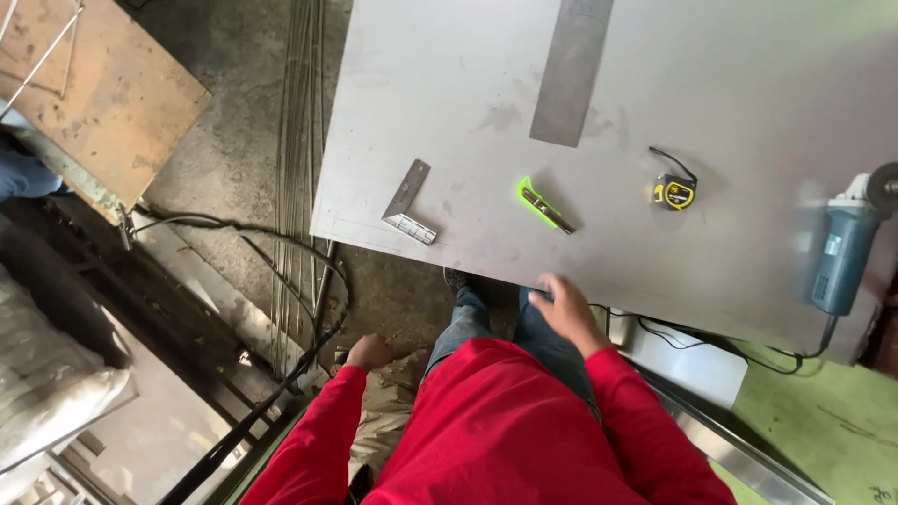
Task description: The person measures and marks a large metal sheet using a tape measure, a metal ruler, and a pencil. They draw straight lines and mark specific points on the sheet's surface.
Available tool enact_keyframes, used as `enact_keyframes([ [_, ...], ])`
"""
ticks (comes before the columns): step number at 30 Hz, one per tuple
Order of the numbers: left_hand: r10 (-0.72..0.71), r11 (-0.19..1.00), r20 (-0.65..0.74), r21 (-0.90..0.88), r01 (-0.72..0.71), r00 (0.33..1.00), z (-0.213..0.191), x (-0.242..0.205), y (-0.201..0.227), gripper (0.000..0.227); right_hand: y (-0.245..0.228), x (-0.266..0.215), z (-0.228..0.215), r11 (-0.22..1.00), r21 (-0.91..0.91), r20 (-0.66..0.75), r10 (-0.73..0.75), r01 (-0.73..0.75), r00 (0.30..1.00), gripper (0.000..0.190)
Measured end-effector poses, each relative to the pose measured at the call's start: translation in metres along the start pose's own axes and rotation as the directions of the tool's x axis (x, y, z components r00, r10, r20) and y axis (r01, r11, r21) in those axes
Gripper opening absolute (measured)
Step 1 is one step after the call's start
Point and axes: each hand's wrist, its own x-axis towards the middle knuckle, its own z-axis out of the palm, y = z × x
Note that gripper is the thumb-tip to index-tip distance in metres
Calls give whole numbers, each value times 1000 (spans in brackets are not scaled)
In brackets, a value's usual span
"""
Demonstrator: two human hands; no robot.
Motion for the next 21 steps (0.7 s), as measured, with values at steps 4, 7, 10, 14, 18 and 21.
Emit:
enact_keyframes([
  [4, -194, 798, -77, -592, 112, 978, -72, 19, 27, 32, -6, 22, -38, 936, -296, -387, 65, -190, 920, 99],
  [7, -236, 792, -216, -607, 59, 948, -161, -10, 51, 36, -10, 19, -65, 853, -199, -231, 437, -482, 869, 135],
  [10, -398, 792, -327, -594, 141, 857, -215, -22, 45, 45, -6, 22, -71, 822, -226, -175, 494, -523, 851, 140],
  [14, -543, 735, -389, -649, 198, 744, -259, -9, 30, 70, 3, 33, -70, 799, -261, -181, 510, -541, 841, 139],
  [18, -537, 771, -396, -589, 243, 745, -268, 6, 42, 69, 10, 32, -70, 798, -266, -185, 508, -540, 841, 134],
  [21, -560, 774, -403, -567, 284, 723, -253, 37, 43, 82, 16, 34, -71, 804, -262, -188, 500, -534, 845, 132],
])
